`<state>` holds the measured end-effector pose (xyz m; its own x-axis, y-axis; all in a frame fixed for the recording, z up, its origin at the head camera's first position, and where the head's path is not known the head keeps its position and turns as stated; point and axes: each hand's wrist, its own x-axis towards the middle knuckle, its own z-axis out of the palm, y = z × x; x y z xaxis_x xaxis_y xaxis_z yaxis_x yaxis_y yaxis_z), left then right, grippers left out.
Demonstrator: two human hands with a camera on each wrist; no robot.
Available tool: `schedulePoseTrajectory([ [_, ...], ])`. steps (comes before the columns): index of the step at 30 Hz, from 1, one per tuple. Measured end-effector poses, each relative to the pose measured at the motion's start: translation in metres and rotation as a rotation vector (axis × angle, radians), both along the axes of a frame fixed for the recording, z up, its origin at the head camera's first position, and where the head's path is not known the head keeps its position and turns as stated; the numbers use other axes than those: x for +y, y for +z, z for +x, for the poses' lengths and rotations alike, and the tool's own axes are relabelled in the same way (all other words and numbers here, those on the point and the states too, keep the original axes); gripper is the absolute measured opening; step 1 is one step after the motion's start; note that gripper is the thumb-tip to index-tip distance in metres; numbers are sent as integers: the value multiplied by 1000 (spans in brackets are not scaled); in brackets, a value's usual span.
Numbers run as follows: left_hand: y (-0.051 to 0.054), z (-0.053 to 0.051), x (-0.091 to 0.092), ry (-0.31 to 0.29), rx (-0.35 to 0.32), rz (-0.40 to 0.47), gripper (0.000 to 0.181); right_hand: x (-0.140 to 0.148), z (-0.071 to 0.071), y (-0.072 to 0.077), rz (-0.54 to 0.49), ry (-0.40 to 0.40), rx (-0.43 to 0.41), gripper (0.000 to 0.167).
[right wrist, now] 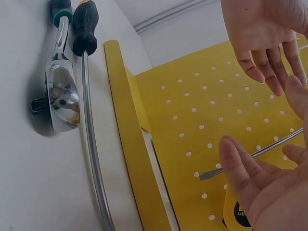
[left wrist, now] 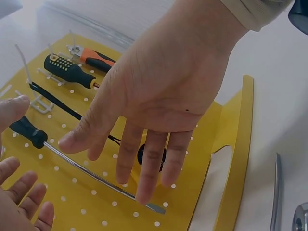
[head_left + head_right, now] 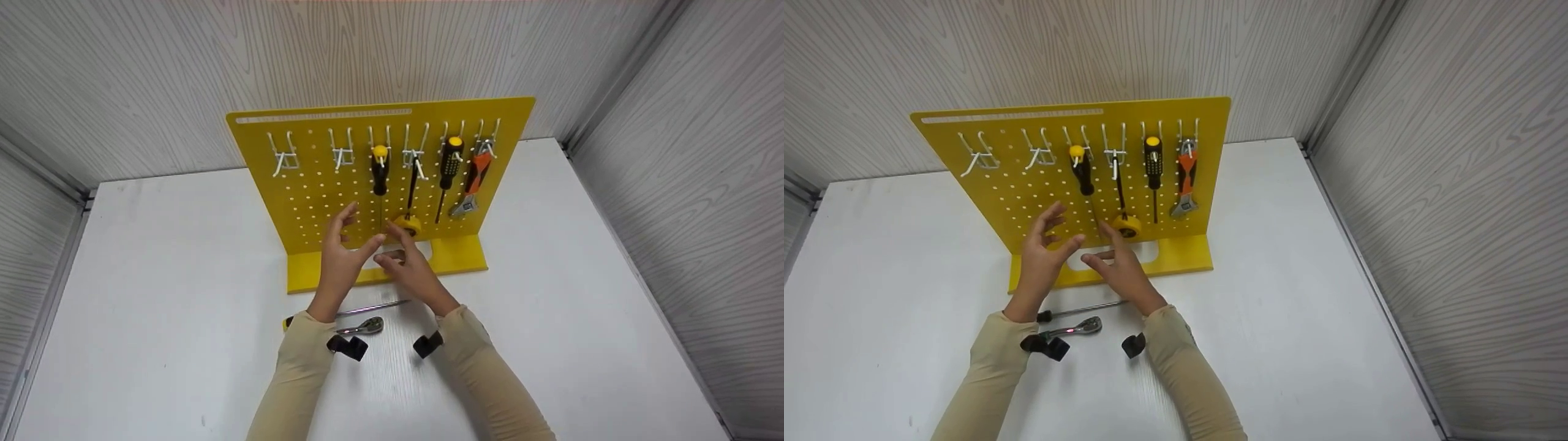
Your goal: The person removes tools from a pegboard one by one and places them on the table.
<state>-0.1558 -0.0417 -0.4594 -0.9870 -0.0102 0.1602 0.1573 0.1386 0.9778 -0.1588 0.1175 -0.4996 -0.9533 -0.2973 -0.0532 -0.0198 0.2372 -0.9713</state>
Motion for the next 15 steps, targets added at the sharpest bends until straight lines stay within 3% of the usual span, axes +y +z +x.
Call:
schedulePoseTrajectory([
  [9, -6, -9, 2, -37, -29, 35, 77, 0, -7, -10, 33, -12, 7, 79],
  [15, -7, -18, 4, -100, -35, 63, 83, 0, -11, -14, -45, 3, -47, 76],
])
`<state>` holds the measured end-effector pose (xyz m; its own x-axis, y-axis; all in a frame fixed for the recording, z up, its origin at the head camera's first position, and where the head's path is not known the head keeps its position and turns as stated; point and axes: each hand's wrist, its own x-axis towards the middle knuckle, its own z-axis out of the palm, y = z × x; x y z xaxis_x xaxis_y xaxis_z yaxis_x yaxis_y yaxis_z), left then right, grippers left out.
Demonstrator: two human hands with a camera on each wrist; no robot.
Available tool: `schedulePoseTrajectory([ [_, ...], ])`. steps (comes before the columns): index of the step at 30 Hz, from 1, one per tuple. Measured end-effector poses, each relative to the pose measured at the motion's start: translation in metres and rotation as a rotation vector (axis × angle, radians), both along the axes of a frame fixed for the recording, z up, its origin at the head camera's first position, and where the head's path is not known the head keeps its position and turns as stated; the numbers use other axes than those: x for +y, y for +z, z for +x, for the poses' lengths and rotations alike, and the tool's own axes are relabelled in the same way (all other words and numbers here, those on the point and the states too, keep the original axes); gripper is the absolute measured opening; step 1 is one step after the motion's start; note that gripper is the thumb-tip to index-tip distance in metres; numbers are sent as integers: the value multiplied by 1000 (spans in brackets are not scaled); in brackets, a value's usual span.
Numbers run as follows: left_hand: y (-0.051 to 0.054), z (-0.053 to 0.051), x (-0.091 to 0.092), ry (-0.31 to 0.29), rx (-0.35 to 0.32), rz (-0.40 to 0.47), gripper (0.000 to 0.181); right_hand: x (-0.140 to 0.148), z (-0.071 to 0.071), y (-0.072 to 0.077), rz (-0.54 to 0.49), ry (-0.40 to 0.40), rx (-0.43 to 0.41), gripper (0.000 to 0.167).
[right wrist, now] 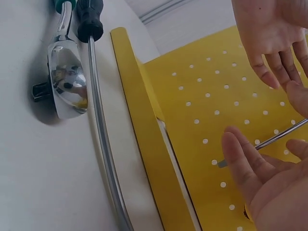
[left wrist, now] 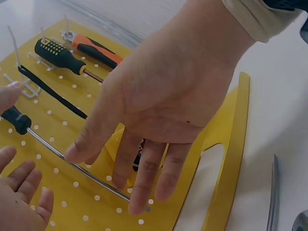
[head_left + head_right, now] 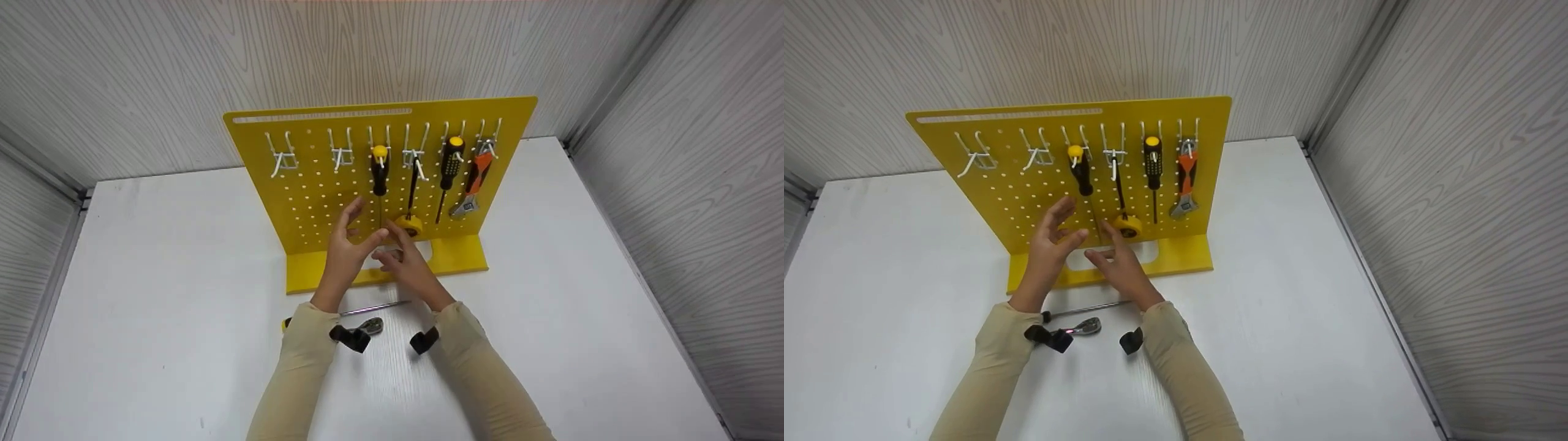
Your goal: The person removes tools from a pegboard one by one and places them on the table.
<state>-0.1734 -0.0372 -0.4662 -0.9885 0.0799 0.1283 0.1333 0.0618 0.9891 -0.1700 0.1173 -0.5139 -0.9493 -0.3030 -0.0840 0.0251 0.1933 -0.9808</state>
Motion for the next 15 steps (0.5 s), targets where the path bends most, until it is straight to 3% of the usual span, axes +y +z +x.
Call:
schedulePoseTrajectory([
  [3, 0, -4, -1, -47, -12, 27, 89, -1, -1, -3, -22, 13, -15, 72],
  [7, 1, -7, -1, -81, -57, 60, 76, -2, 0, -8, -22, 39, -9, 66],
  [10, 3, -10, -1, -82, -86, 79, 66, -3, 1, -11, -36, 43, -2, 63],
  [15, 8, -14, -2, -70, -104, 86, 64, -6, 3, -12, -43, 29, 12, 60],
])
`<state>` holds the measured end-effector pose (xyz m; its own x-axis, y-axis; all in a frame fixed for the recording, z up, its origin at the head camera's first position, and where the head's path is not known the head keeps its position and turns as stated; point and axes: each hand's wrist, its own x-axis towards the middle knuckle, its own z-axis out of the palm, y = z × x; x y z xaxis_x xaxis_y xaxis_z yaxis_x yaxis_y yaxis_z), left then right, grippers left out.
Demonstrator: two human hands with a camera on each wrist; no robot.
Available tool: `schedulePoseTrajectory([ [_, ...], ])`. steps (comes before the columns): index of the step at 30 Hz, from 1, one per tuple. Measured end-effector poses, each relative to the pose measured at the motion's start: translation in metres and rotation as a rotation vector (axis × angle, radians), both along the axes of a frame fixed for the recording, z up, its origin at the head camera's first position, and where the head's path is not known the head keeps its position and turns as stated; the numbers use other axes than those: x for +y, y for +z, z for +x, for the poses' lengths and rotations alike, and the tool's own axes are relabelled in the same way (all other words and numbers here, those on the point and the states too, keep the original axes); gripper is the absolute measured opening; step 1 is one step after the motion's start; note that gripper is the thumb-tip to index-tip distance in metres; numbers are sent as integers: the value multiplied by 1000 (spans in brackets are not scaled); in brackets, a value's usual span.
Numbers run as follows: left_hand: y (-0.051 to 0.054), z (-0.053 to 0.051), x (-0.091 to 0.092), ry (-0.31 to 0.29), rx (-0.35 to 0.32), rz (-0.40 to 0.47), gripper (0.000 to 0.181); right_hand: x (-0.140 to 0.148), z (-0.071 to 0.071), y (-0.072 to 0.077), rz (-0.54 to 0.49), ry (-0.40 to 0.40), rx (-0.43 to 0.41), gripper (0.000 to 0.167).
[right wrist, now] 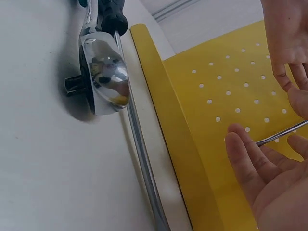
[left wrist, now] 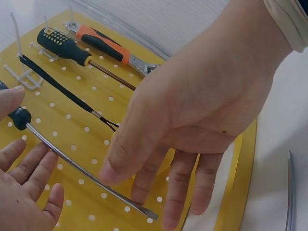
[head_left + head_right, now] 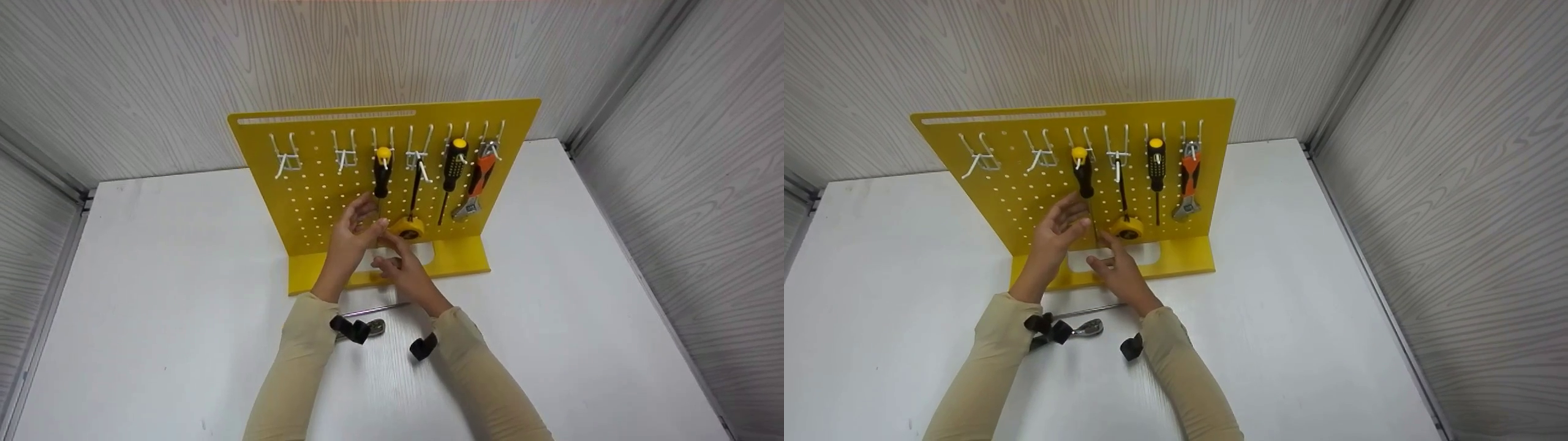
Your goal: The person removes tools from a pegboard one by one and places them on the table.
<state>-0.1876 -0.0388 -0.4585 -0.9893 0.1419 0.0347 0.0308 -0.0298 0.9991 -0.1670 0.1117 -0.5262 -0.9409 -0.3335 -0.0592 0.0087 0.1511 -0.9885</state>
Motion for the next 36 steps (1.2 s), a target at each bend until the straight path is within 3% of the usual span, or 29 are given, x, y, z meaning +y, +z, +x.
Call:
schedulePoseTrajectory([
  [16, 2, -1, 2, -14, 47, -39, 66, 1, 6, -7, 47, -21, 6, 57],
  [23, 4, 1, 3, -24, 69, -111, 67, 2, 23, 20, 24, 12, 13, 54],
  [27, 6, 4, 4, -38, 86, -118, 64, 4, 28, 20, 22, 11, 0, 52],
  [36, 4, 3, 6, 30, 79, -152, 43, 5, 32, 16, 48, -7, -5, 42],
])
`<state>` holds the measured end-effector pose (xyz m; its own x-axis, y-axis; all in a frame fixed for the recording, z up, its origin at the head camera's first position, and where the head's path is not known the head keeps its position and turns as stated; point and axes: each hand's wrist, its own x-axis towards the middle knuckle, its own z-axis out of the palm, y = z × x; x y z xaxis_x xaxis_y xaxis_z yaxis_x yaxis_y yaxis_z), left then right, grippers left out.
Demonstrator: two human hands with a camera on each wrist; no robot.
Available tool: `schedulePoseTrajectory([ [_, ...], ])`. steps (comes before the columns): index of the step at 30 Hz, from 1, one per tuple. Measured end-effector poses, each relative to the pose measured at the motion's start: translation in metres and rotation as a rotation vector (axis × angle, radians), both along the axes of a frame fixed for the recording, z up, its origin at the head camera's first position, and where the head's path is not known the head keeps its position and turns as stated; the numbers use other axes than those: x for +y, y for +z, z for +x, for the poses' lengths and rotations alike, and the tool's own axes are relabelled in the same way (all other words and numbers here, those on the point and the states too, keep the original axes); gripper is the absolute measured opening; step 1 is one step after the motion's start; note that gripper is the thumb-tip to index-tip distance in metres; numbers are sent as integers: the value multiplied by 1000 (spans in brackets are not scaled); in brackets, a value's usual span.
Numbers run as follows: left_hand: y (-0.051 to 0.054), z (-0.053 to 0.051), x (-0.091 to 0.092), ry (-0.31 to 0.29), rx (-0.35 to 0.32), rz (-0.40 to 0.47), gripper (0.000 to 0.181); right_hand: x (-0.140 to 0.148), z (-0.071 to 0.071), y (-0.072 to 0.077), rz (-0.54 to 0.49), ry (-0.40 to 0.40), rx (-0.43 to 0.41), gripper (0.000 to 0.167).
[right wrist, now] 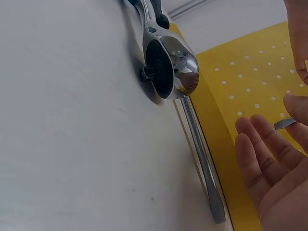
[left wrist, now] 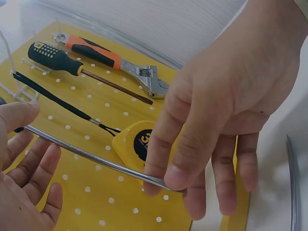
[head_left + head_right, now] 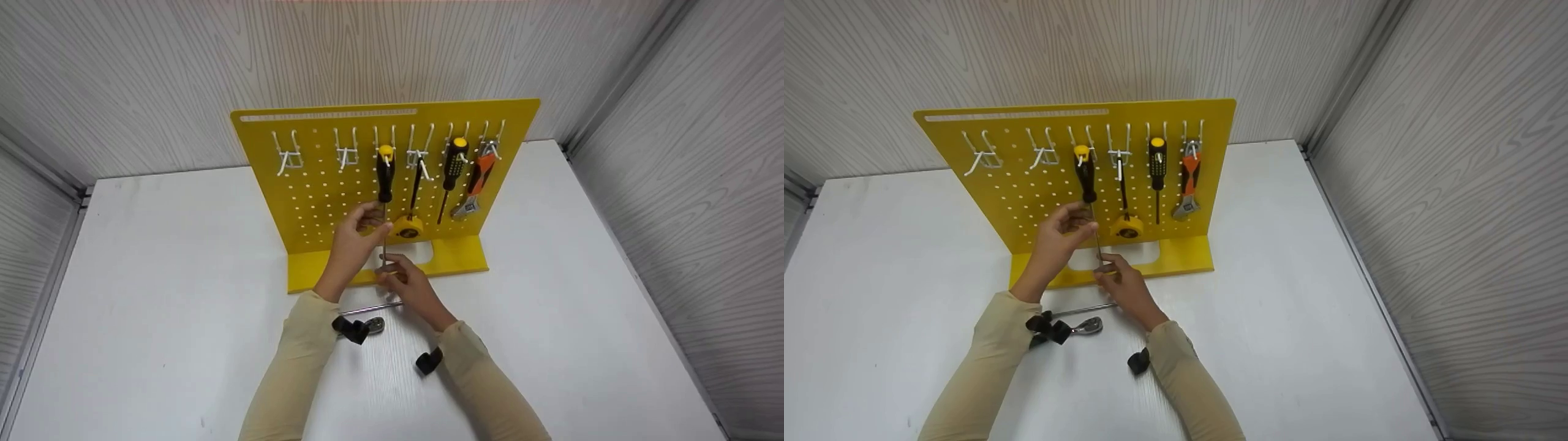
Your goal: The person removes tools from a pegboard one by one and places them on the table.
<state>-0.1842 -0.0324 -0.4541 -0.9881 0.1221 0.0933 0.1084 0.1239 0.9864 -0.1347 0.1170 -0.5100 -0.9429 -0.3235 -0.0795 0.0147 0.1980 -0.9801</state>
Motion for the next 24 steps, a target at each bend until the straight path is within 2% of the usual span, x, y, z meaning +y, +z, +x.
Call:
schedulePoseTrajectory([
  [10, 6, 3, 0, 10, 9, -22, 34, 1, 1, -2, 29, -58, 30, 27],
  [17, 10, 3, 0, 7, -16, -11, 28, 2, -7, -25, 34, -81, 43, 23],
  [24, 11, 4, -2, -13, -16, -44, 20, 2, -5, -28, 53, -88, 12, 20],
])
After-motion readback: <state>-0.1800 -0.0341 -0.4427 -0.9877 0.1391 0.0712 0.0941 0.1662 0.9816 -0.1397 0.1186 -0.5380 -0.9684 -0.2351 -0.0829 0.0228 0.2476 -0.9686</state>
